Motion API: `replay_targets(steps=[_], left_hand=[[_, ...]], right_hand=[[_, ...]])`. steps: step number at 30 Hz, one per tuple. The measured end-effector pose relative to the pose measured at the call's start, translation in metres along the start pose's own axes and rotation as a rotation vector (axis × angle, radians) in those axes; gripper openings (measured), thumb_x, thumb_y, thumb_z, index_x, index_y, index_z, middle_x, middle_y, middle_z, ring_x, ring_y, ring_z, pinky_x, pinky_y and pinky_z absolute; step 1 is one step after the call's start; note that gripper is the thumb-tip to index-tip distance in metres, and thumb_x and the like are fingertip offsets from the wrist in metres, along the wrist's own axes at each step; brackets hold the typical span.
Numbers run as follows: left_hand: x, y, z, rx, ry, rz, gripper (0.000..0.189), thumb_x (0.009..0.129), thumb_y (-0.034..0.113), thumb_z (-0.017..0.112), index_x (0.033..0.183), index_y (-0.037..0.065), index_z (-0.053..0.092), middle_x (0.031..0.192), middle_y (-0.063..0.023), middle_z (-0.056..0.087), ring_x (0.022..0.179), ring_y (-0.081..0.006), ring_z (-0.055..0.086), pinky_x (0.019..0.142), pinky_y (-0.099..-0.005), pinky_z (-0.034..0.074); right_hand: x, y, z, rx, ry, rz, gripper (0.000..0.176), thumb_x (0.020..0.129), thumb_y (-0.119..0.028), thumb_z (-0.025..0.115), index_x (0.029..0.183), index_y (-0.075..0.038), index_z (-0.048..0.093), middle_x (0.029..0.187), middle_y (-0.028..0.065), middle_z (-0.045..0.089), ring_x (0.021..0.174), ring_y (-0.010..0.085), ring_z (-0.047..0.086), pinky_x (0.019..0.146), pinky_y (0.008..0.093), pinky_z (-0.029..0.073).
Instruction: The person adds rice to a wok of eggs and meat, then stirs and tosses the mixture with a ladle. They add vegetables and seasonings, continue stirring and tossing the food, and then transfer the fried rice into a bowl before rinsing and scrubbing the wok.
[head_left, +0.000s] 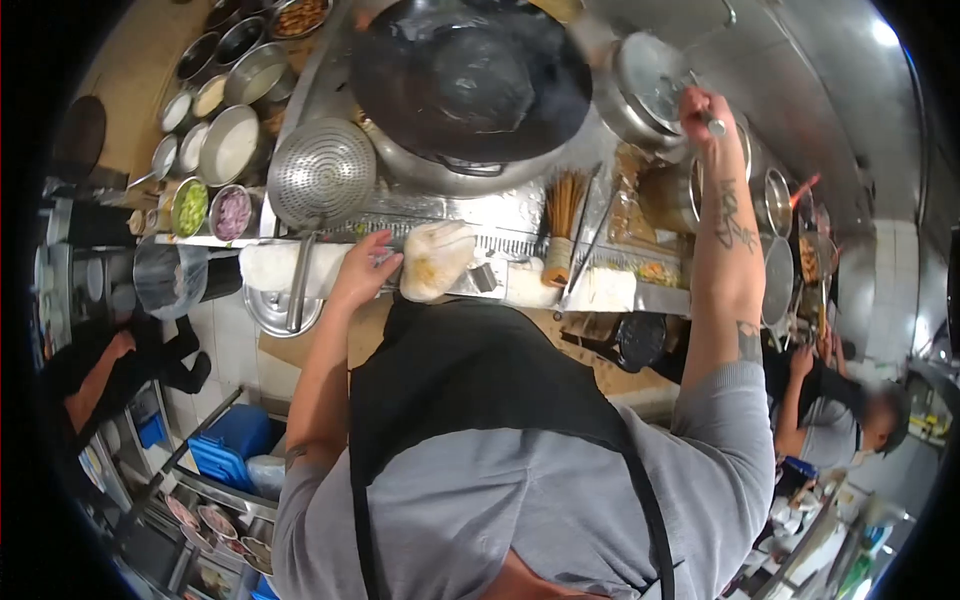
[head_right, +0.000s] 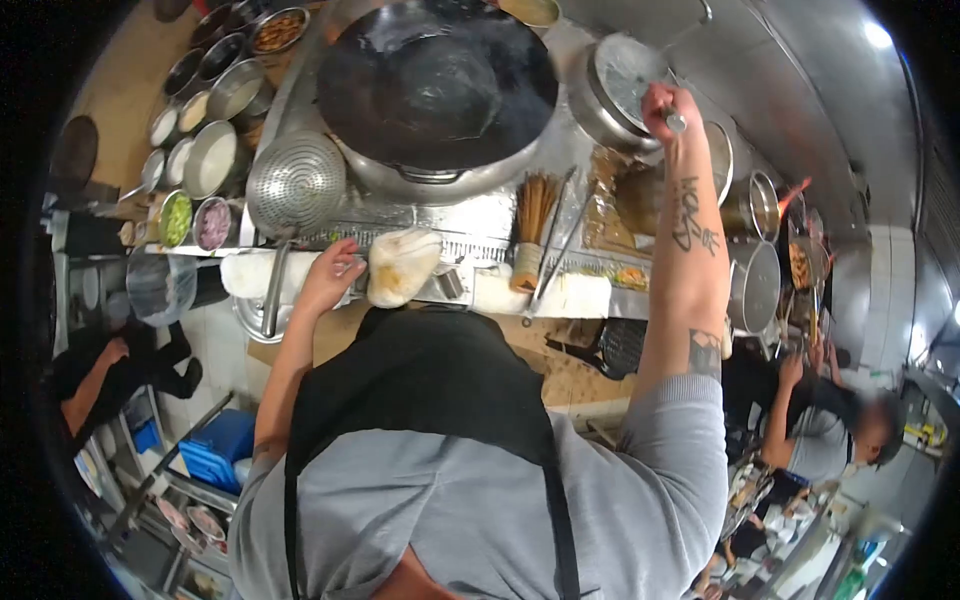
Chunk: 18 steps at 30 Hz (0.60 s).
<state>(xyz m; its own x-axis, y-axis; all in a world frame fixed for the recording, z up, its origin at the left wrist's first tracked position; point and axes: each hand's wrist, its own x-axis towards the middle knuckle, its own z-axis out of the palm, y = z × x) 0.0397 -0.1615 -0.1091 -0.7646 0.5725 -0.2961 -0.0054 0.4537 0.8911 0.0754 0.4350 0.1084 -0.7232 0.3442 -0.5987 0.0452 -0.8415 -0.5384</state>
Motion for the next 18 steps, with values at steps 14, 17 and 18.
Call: replay_targets(steps=[14, 17, 18], left_hand=[[0.002, 0.033, 0.022, 0.371, 0.142, 0.277, 0.049, 0.076, 0.014, 0.072, 0.120, -0.001, 0.055, 0.114, -0.0179, 0.059, 0.099, -0.0348, 0.056, 0.087, -0.0408, 0.046], [0.000, 0.060, 0.033, 0.386, 0.118, 0.404, 0.038, 0.077, 0.011, 0.069, 0.112, 0.001, 0.057, 0.110, -0.0174, 0.057, 0.103, -0.0384, 0.053, 0.091, -0.0432, 0.043], [0.001, 0.071, 0.040, 0.360, 0.077, 0.432, 0.034, 0.077, 0.010, 0.068, 0.109, 0.002, 0.058, 0.109, -0.0172, 0.057, 0.104, -0.0392, 0.052, 0.091, -0.0437, 0.042]], right_hand=[[0.010, 0.014, -0.067, -1.587, 0.688, -0.233, 0.017, 0.074, -0.009, 0.053, 0.068, 0.003, 0.064, 0.070, 0.0116, 0.066, 0.057, 0.0256, 0.063, 0.047, 0.0403, 0.046], [0.018, 0.030, -0.076, -0.915, 0.366, -0.054, 0.015, 0.082, -0.006, 0.049, 0.067, -0.005, 0.052, 0.057, 0.0047, 0.051, 0.046, 0.0181, 0.052, 0.044, 0.0339, 0.046], [0.026, 0.023, -0.089, -0.462, 0.168, 0.139, 0.020, 0.084, -0.005, 0.047, 0.065, -0.007, 0.046, 0.054, 0.0013, 0.046, 0.043, 0.0136, 0.048, 0.042, 0.0296, 0.045]])
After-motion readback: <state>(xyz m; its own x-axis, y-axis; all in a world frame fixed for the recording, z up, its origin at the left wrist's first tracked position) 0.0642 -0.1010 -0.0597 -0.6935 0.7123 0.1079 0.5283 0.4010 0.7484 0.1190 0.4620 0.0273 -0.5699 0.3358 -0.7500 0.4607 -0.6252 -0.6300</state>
